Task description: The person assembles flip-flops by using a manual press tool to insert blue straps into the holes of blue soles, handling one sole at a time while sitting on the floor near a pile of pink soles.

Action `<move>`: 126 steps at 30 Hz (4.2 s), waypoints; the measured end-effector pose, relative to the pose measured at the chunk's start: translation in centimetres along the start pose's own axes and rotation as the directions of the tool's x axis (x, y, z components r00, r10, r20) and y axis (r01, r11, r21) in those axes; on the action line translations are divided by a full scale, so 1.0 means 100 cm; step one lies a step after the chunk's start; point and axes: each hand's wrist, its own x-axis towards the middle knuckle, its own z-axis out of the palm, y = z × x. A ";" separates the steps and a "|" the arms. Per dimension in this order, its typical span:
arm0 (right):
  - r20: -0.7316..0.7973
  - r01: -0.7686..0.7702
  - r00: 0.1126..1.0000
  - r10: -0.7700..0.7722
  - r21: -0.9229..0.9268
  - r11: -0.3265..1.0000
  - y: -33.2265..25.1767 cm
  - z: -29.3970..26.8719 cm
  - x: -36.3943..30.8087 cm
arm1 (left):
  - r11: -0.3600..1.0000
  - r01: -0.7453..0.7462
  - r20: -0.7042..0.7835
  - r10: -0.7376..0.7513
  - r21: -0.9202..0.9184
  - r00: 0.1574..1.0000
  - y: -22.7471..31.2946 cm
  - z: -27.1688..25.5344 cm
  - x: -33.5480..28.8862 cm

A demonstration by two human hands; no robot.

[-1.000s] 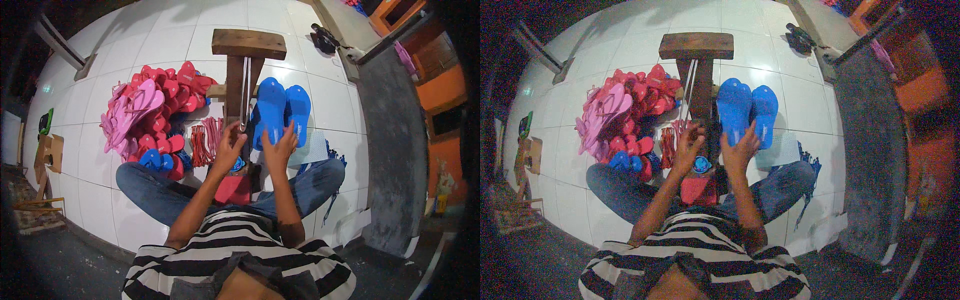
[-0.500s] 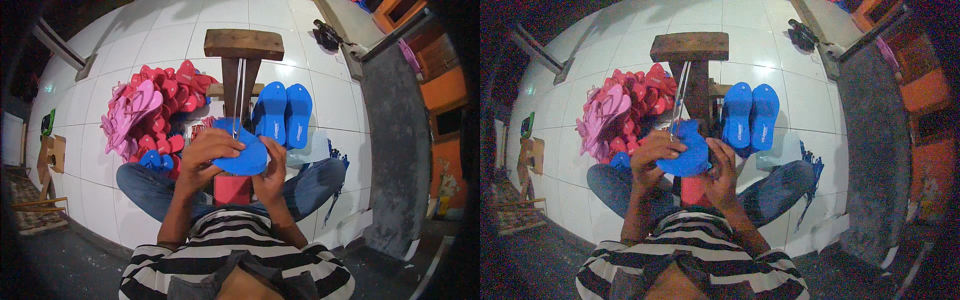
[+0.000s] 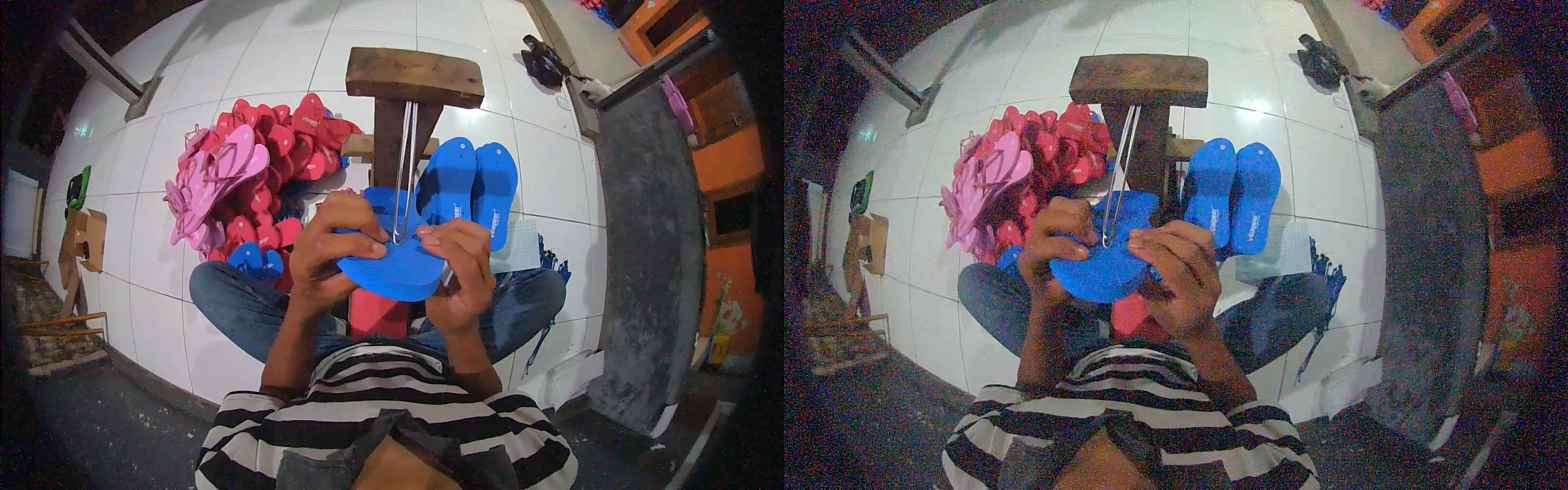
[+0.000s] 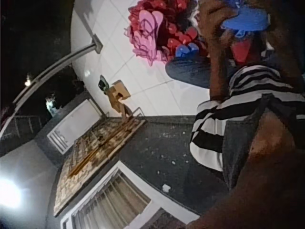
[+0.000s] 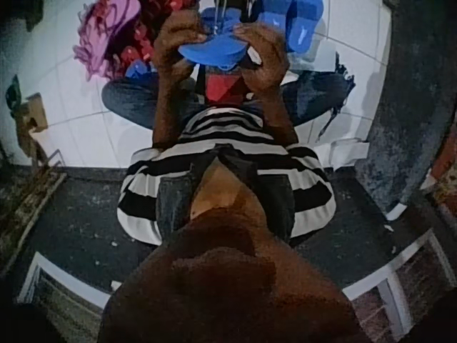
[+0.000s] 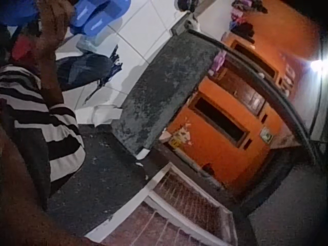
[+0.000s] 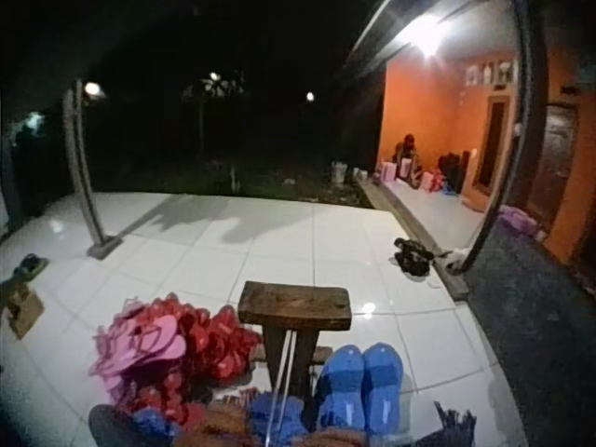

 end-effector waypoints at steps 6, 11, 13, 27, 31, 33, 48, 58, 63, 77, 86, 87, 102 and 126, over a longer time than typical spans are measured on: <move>0.026 -0.246 0.969 0.246 -0.017 0.969 -0.027 -0.003 0.010 | 0.900 0.435 -0.139 -0.428 0.022 0.893 0.041 0.008 0.008; -0.045 -0.377 0.926 0.375 -0.165 0.911 -0.026 0.005 0.016 | 0.792 0.611 -0.171 -0.605 -0.021 0.778 0.031 0.004 0.022; -0.144 -0.420 0.903 0.405 -0.093 0.903 -0.005 0.017 0.021 | 0.775 0.623 -0.273 -0.580 0.105 0.767 0.012 0.010 0.034; -0.447 -0.633 0.750 0.488 -0.700 0.330 0.182 0.002 -0.038 | 0.808 0.587 -0.501 -0.490 0.046 0.713 -0.067 -0.010 -0.022; -0.412 -0.645 0.673 0.615 -0.733 0.216 0.210 -0.018 -0.086 | 0.642 0.765 -0.454 -0.668 0.048 0.589 -0.074 0.017 -0.095; -0.400 -0.664 0.683 0.611 -0.688 0.293 0.204 -0.021 -0.080 | 0.559 0.829 -0.385 -0.764 0.007 0.518 -0.074 0.028 -0.117; -0.034 -0.372 0.928 0.371 -0.053 0.927 0.014 0.007 -0.093 | 0.876 0.376 0.183 -0.440 0.301 0.879 0.026 -0.001 -0.034; 0.019 0.057 0.998 -0.059 0.112 0.992 0.003 0.008 -0.015 | 0.959 0.122 0.116 -0.155 0.256 0.981 0.024 -0.018 -0.014; 0.005 0.048 0.999 -0.049 0.113 0.992 0.003 0.010 -0.003 | 0.951 0.106 0.076 -0.133 0.290 0.988 0.025 -0.018 0.002; 0.215 -0.388 0.907 0.362 0.087 0.918 -0.030 -0.017 0.025 | 0.876 0.441 -0.066 -0.437 0.195 0.897 0.052 0.001 0.031; 0.026 -0.384 0.923 0.384 0.154 0.911 -0.013 0.003 0.026 | 0.748 0.664 -0.137 -0.656 0.009 0.742 0.037 0.000 0.037; 0.042 -0.399 0.916 0.398 0.174 0.900 -0.013 0.002 0.026 | 0.746 0.666 -0.133 -0.659 0.011 0.741 0.036 0.000 0.035; -0.384 -0.336 0.894 0.231 -0.234 0.913 0.044 0.039 0.062 | 0.798 0.533 -0.433 -0.389 0.282 0.813 -0.040 0.016 0.063; 0.510 -0.446 0.343 0.789 -0.651 0.614 0.106 0.068 -0.239 | 0.302 0.103 0.219 -0.850 0.948 0.479 -0.111 0.030 -0.286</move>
